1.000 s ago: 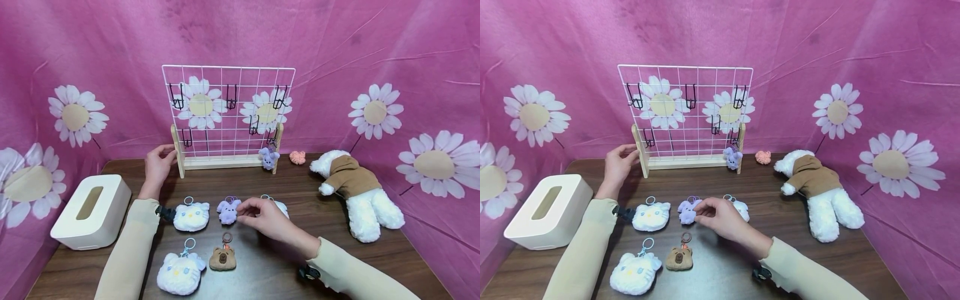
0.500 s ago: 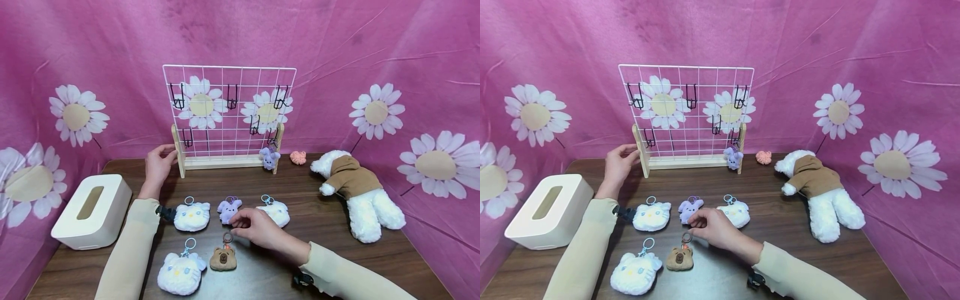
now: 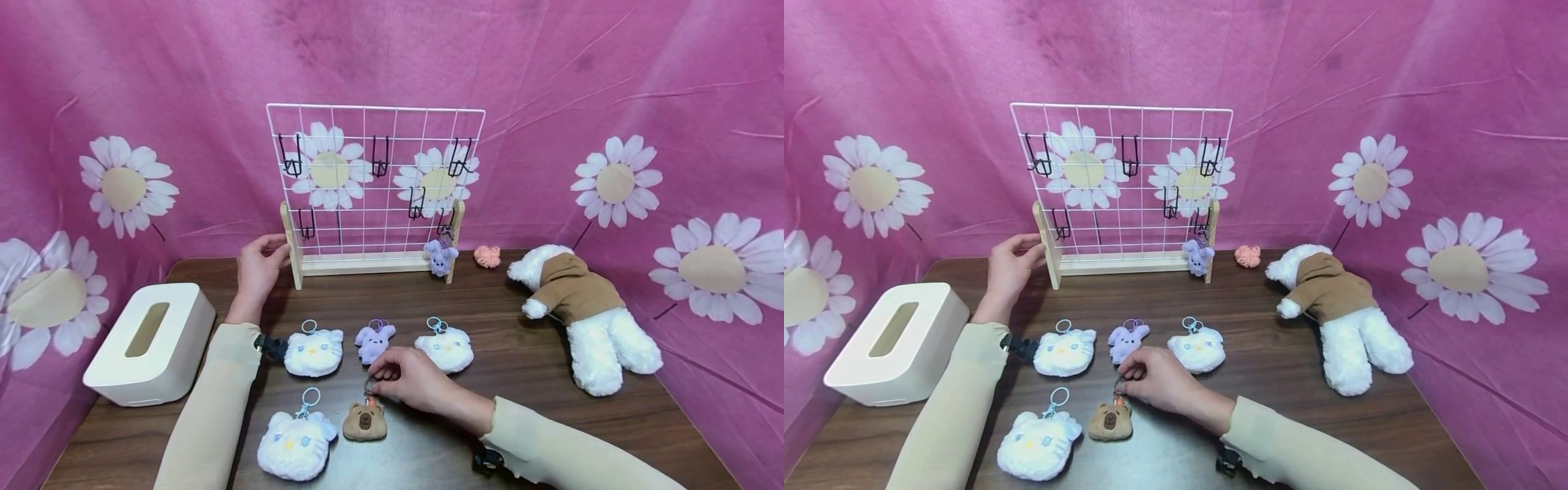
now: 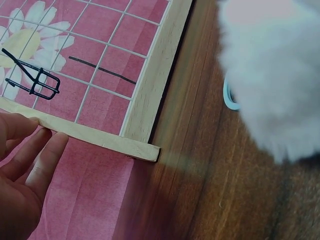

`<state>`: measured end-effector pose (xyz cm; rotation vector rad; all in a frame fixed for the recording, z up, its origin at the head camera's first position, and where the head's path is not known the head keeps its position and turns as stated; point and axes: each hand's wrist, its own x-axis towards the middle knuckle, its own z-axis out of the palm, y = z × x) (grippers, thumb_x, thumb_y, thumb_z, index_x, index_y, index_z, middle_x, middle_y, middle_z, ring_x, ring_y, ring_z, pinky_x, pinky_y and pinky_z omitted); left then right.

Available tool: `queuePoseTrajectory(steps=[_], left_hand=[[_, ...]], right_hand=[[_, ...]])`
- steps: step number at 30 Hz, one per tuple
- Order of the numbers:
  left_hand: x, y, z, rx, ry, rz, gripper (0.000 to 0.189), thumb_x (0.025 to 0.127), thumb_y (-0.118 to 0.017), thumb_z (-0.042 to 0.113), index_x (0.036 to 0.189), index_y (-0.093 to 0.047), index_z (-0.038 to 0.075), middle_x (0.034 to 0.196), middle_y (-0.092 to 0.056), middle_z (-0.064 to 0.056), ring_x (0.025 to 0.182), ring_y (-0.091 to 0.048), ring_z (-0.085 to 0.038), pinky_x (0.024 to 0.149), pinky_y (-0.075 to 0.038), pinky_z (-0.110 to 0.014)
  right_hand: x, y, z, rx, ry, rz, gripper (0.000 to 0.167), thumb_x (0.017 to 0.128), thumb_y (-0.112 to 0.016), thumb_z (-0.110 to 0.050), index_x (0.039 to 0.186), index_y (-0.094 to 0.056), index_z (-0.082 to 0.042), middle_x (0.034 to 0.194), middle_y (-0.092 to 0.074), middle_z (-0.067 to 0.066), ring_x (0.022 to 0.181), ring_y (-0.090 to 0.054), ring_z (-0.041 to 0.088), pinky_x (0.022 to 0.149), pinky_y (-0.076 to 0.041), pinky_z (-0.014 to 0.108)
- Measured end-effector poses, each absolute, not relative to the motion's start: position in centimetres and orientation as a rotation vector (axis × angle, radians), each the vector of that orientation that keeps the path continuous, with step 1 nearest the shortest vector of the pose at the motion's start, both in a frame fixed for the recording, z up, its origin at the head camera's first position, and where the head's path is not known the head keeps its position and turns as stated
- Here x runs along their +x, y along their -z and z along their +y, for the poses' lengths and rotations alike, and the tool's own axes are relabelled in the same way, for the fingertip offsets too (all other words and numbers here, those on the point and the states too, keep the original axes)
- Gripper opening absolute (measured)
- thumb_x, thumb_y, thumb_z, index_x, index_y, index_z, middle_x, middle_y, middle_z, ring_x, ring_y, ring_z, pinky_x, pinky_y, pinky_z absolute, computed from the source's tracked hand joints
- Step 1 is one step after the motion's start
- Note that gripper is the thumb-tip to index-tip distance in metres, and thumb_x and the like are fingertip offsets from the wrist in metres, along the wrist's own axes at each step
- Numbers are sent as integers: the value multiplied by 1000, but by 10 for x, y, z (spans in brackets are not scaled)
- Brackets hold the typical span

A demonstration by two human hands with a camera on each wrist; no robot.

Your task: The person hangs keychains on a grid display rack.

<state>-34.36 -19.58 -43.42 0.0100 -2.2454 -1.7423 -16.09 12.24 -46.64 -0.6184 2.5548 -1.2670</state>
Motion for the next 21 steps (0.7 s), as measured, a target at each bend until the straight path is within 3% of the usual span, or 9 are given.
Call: queuePoseTrajectory(steps=[9, 21], left_hand=[[-343, 433, -195, 18, 1741, -2254, 30, 108, -75, 9, 136, -77, -3, 130, -77, -31, 90, -71, 3, 85, -70, -16], [-342, 433, -195, 26, 1713, -2269, 30, 108, -75, 9, 136, -77, -3, 130, -77, -31, 91, -72, 1, 91, -71, -24]], right_hand=[[-161, 469, 121, -717, 1162, 2618, 16, 91, -88, -7, 106, -83, -7, 97, -76, 3, 87, -68, 0, 79, -60, 15], [-162, 465, 119, -739, 1042, 2671, 15, 87, -89, -7, 99, -82, -12, 92, -72, -2, 84, -62, -2, 78, -54, 17]])
